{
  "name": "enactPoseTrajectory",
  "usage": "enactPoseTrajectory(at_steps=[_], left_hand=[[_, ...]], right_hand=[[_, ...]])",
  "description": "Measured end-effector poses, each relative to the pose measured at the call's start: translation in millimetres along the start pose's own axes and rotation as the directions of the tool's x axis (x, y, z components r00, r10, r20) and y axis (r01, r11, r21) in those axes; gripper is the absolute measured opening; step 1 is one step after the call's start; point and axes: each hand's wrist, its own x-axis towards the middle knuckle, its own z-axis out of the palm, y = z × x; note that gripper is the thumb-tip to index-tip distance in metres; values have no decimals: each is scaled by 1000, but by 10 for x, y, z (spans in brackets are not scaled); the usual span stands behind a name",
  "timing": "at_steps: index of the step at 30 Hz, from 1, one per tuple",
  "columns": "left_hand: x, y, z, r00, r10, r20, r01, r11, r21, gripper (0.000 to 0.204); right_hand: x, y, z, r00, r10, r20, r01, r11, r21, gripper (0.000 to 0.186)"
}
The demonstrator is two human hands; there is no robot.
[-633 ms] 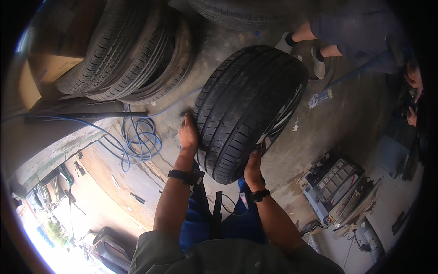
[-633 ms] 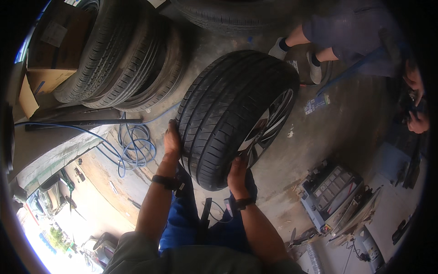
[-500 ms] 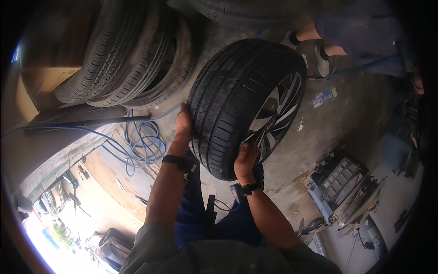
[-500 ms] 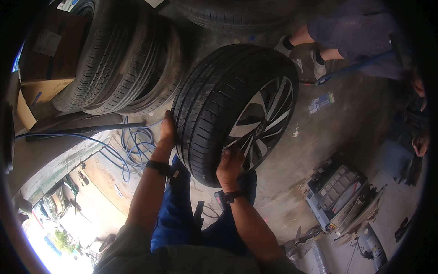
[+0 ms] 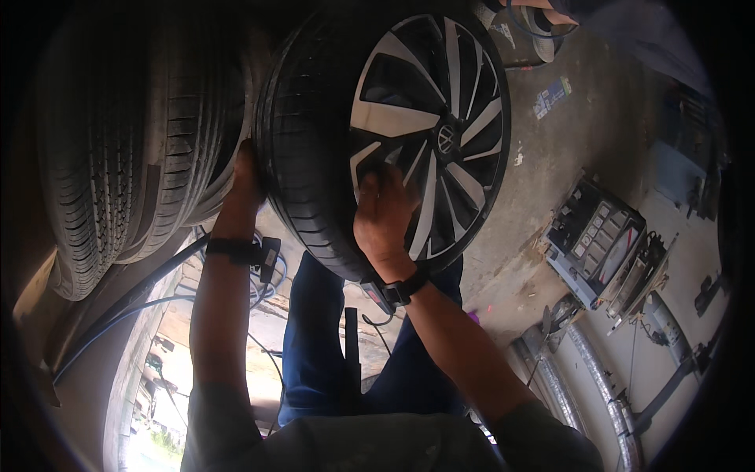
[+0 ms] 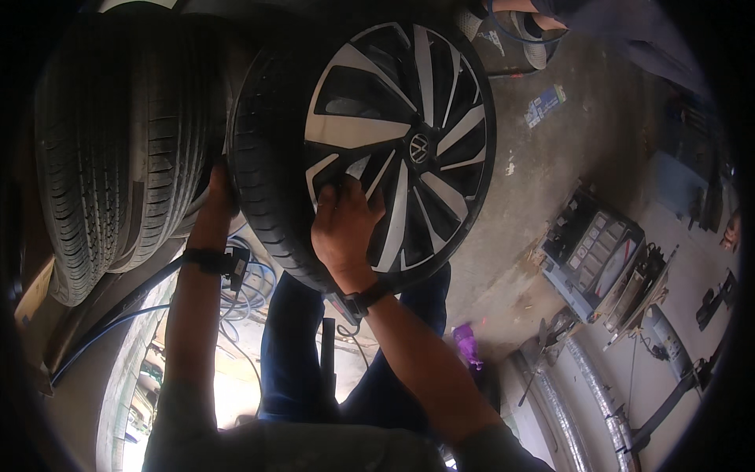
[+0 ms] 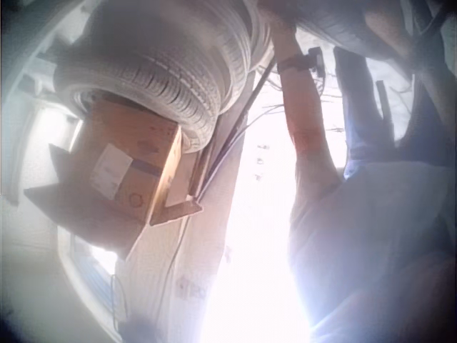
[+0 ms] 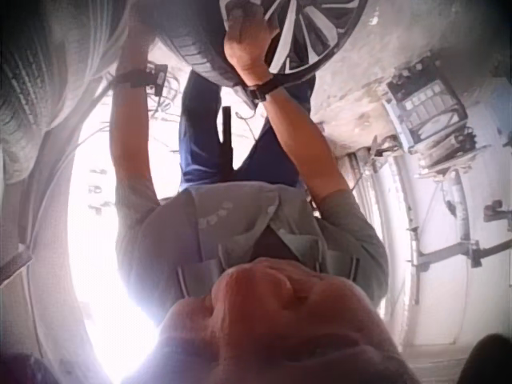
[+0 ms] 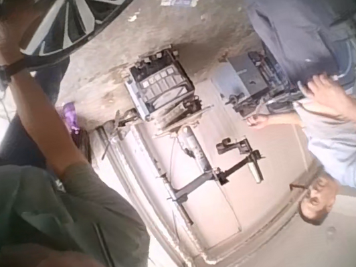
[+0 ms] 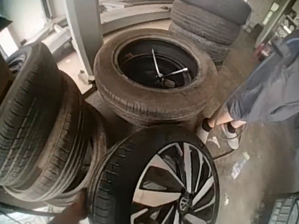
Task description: The person works with a tire and wheel on a mounting machine, using a pry bar to lift the tire bead and a spray bottle to apply lubricant. Another person assists by using an air tool to seat the tire on the rim.
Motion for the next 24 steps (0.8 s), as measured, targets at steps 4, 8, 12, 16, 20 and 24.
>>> enactPoseTrajectory(at_steps=[4, 8, 12, 16, 20, 24], left_hand=[[144, 255, 598, 995, 19, -95, -12, 997, 73, 65], [-215, 111, 388, 894, 263, -362, -86, 895, 438, 64], [-318, -226, 478, 725, 679, -114, -210, 376, 902, 64], [-382, 23, 1189, 664, 641, -385, 23, 498, 867, 67], [-436, 7, 1468, 596, 755, -273, -11, 348, 937, 61], [-552, -187, 1652, 556, 762, -331, 229, 242, 943, 55]], right_hand=[[309, 207, 683, 994, -3, -111, -13, 990, -141, 23], [-29, 170, 973, 994, 107, -14, -107, 994, 27, 27], [-73, 382, 833, 963, 108, 248, -96, 994, -59, 26], [41, 399, 524, 973, 98, 209, -111, 993, 50, 24], [-118, 472, 45, 990, -137, 12, 136, 988, 78, 42], [-527, 942, -725, 997, -13, 78, -6, 969, 248, 41]])
